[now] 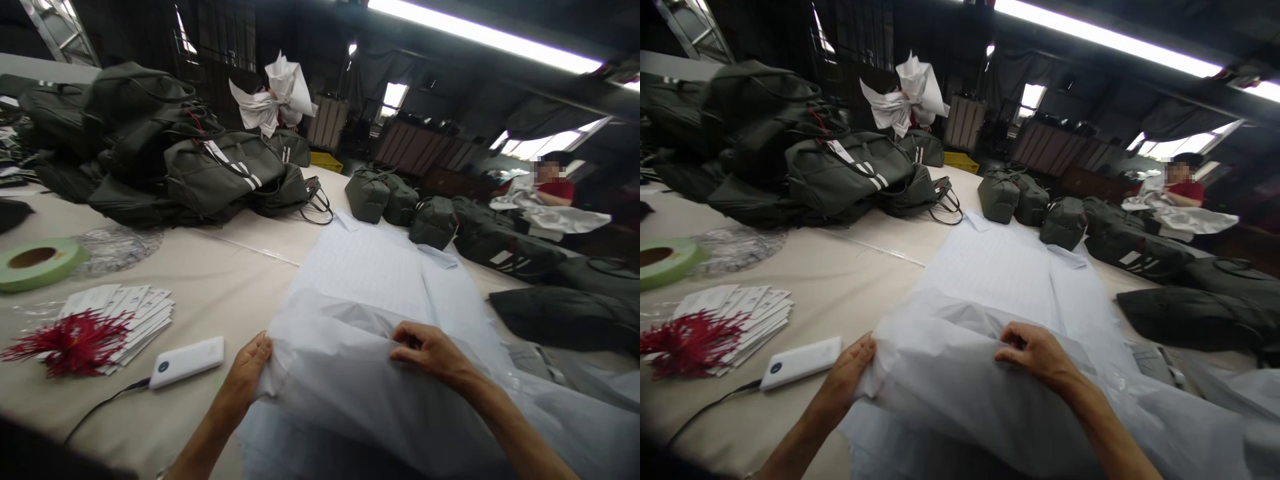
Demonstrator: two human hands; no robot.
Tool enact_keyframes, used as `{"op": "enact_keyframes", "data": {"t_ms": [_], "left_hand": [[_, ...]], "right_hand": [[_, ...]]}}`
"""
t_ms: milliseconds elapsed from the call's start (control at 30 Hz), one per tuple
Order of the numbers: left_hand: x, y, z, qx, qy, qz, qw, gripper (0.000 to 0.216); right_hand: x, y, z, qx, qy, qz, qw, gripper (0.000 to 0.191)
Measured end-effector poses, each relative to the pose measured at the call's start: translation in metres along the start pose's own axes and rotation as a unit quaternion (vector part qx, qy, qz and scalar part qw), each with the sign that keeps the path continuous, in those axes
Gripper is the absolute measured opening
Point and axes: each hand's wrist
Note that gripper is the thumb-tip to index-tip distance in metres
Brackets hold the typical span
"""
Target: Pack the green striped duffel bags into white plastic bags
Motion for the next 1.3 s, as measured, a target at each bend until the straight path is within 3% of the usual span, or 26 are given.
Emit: {"op": "enact_keyframes", "data": {"t_ms": [133, 233, 300, 400, 433, 500, 567, 600, 633, 700, 800, 900, 1100, 1300], "left_hand": [[0.007, 0.02, 0.023, -0.042, 0.128, -0.074, 0.988, 0.049], [0.015, 0.033, 0.03, -0.072, 0.232, -0.079, 0.967, 0.041], [0.017, 0.032, 0.023, -0.137, 0.325, -0.095, 0.931, 0.037], [-0.001, 0.013, 0.006, -0.334, 0.42, -0.123, 0.834, 0.041], [-0.014, 0.002, 0.001, -0.404, 0.428, -0.1, 0.802, 0.04], [-0.049, -0.019, -0.001, -0.496, 0.434, 0.03, 0.751, 0.038], [-0.087, -0.031, 0.009, -0.508, 0.458, 0.214, 0.697, 0.036], [-0.104, -0.032, 0.017, -0.507, 0.481, 0.266, 0.664, 0.035], [-0.119, -0.029, 0.027, -0.498, 0.511, 0.289, 0.638, 0.038], [-0.136, -0.014, 0.047, -0.483, 0.569, 0.276, 0.606, 0.051], [-0.143, 0.013, 0.069, -0.473, 0.599, 0.231, 0.603, 0.063], [-0.141, 0.029, 0.075, -0.485, 0.585, 0.208, 0.616, 0.06], [-0.142, 0.03, 0.069, -0.486, 0.593, 0.208, 0.608, 0.046], [-0.156, 0.03, 0.045, -0.446, 0.609, 0.178, 0.631, 0.036]], "right_hand": [[-0.003, 0.003, -0.003, 0.008, 0.015, -0.036, 0.999, 0.029], [-0.012, 0.003, -0.009, 0.017, 0.007, -0.063, 0.998, 0.031], [-0.018, 0.004, -0.013, 0.022, 0.007, -0.071, 0.997, 0.032], [-0.024, 0.006, -0.017, 0.027, 0.017, -0.076, 0.997, 0.033], [-0.025, 0.007, -0.017, 0.028, 0.02, -0.074, 0.997, 0.033], [-0.025, 0.009, -0.018, 0.028, 0.026, -0.07, 0.997, 0.033], [-0.024, 0.011, -0.019, 0.026, 0.036, -0.061, 0.997, 0.032], [-0.023, 0.012, -0.019, 0.025, 0.043, -0.056, 0.997, 0.031], [-0.023, 0.013, -0.019, 0.024, 0.051, -0.053, 0.997, 0.031], [-0.024, 0.015, -0.019, 0.019, 0.072, -0.054, 0.996, 0.031], [-0.029, 0.017, -0.018, 0.01, 0.108, -0.068, 0.992, 0.029], [-0.031, 0.021, -0.016, 0.002, 0.135, -0.083, 0.987, 0.025], [0.001, 0.016, -0.035, 0.002, 0.153, -0.061, 0.986, 0.025], [0.028, -0.011, -0.067, 0.047, 0.086, -0.006, 0.995, 0.011]]}}
Point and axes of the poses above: each hand's wrist, its own y-axis towards the middle knuckle, its own x-axis out of the back of the hand, z = x × y, and after that the axes turned 14 degrees about -y, right-handed
